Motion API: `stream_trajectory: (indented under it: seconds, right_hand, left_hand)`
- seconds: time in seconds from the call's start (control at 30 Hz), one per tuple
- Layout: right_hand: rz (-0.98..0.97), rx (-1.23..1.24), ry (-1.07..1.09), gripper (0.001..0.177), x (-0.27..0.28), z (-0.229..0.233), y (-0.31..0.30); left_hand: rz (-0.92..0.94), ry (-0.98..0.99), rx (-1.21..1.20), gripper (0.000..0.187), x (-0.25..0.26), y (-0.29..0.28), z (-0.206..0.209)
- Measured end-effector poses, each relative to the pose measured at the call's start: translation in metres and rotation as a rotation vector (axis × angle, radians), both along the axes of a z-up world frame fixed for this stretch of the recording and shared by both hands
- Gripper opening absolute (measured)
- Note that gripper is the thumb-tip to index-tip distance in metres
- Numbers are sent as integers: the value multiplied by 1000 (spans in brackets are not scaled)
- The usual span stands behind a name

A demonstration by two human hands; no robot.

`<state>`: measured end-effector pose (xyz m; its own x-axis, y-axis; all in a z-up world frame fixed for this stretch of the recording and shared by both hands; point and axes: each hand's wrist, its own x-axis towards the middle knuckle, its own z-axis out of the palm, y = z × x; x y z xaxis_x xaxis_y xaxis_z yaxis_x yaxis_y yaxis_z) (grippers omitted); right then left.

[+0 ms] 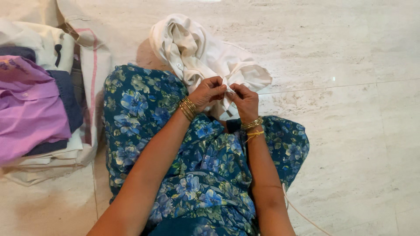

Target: The person folds a purple shirt on the floor, smoothing it out and folding it into a compact stack. They then pick up a white shirt, button it, and begin folding it.

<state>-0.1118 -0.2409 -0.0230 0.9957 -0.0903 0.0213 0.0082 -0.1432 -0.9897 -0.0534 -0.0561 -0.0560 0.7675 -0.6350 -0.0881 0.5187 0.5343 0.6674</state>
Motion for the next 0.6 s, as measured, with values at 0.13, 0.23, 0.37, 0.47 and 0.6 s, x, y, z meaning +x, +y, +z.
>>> stream_trajectory:
  seconds: [0.13,0.23,0.37,0.47,0.6]
  right_hand:
    - [-25,98,8,25,2,-11,4]
    - [-52,219,111,24,2,-16,6]
    - [-24,245,85,24,1,-20,7]
    - [-15,178,52,24,3,-20,3]
    - [-44,6,4,24,9,-17,5]
  left_hand:
    - [112,-234,224,16,0,-2,-3]
    - [175,-321,341,19,2,-1,-9]
    - [206,-365,347,19,3,1,-13]
    - [173,-348,331,18,3,3,-4]
    - [363,-702,723,13,-1,7,19]
